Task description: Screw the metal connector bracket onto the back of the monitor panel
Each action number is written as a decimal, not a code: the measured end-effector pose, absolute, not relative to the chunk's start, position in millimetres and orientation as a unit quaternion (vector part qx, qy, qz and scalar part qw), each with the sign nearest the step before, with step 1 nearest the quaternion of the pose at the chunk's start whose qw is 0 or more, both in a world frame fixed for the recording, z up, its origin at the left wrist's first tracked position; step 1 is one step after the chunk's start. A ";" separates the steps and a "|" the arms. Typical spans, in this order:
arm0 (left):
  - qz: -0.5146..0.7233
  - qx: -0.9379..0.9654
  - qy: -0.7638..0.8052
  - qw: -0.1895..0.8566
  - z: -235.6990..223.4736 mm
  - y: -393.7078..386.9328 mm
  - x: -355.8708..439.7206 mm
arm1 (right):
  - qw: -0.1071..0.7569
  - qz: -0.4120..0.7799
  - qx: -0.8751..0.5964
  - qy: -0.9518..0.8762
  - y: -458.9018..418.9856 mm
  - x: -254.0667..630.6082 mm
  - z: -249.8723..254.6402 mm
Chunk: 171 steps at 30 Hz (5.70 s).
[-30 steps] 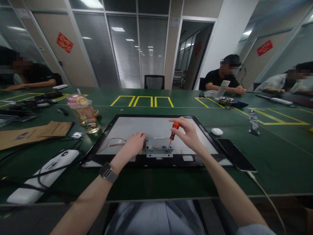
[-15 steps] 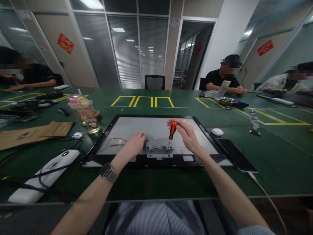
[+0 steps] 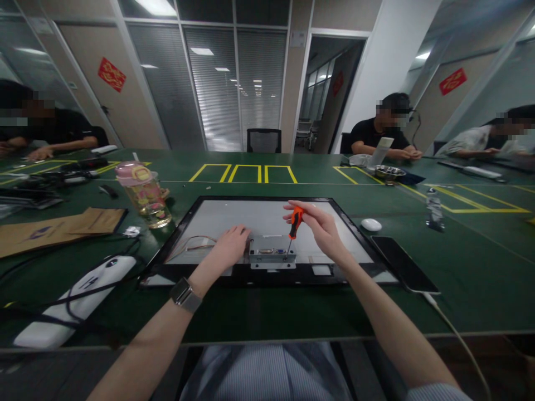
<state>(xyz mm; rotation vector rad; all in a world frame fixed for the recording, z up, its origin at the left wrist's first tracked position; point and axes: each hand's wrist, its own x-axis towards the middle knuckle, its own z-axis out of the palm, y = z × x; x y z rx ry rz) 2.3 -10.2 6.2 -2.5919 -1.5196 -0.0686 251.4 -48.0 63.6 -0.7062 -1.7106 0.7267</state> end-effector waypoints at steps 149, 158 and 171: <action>-0.119 -0.860 -0.417 -0.270 8.0 14.3 -28.8 | 0.567 0.367 -0.288 -0.679 -53.0 222.9 45.8; -0.111 -0.859 -0.421 -0.270 9.8 13.0 -27.8 | 0.591 0.436 -0.274 -0.622 -50.0 224.4 45.0; -0.120 -0.860 -0.417 -0.270 8.8 13.3 -27.7 | 0.565 0.297 -0.325 -0.698 -52.0 224.1 43.2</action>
